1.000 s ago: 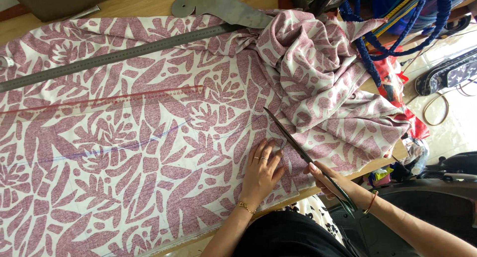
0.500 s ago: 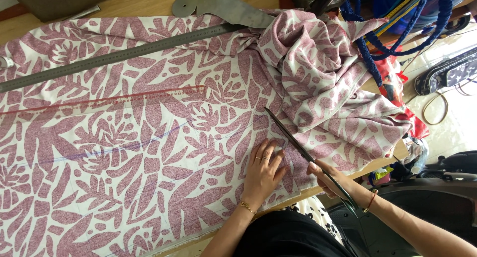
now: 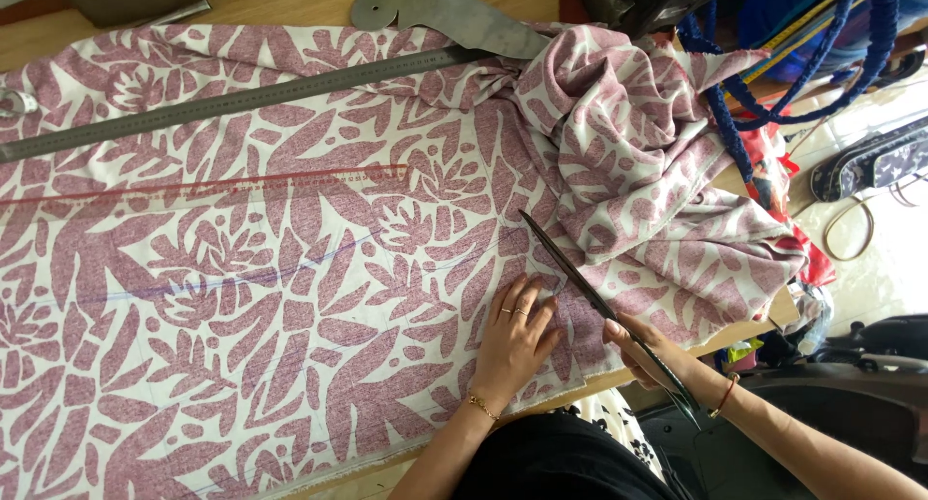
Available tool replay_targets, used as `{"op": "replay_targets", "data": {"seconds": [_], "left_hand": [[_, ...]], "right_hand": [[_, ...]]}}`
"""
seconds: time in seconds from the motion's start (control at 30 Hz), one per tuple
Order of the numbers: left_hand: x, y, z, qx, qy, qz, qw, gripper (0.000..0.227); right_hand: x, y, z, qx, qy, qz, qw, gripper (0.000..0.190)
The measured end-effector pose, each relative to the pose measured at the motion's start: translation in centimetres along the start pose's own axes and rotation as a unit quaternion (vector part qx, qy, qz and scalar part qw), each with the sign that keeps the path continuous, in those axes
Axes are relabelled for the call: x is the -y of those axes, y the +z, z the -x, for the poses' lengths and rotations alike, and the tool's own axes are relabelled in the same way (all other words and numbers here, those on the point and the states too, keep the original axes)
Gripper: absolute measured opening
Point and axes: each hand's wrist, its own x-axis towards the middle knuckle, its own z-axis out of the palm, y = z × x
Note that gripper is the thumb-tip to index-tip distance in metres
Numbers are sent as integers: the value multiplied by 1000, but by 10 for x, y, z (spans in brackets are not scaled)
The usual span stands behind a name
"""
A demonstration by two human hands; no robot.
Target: Measuring, marking, and cutting fabric for a garment pattern on a tailoring workbench.
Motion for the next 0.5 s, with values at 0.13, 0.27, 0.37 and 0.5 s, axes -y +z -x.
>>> {"op": "replay_targets", "data": {"seconds": [0.13,0.27,0.37,0.5], "left_hand": [[2,11,2,-13,-12,0,1000,42],[-3,22,-8,-19,-47,-30,998,51],[-17,18,-29,-18,-79,-97,992,69],[-18,32,-46,-10,-127,-129,983,97]], "right_hand": [[0,-10,5,8,-14,9,1000,52],[3,-58,5,34,3,-6,999,50],[7,-121,-10,42,-127,169,976,56],[90,-180,-30,113,-400,488,767,60]]}}
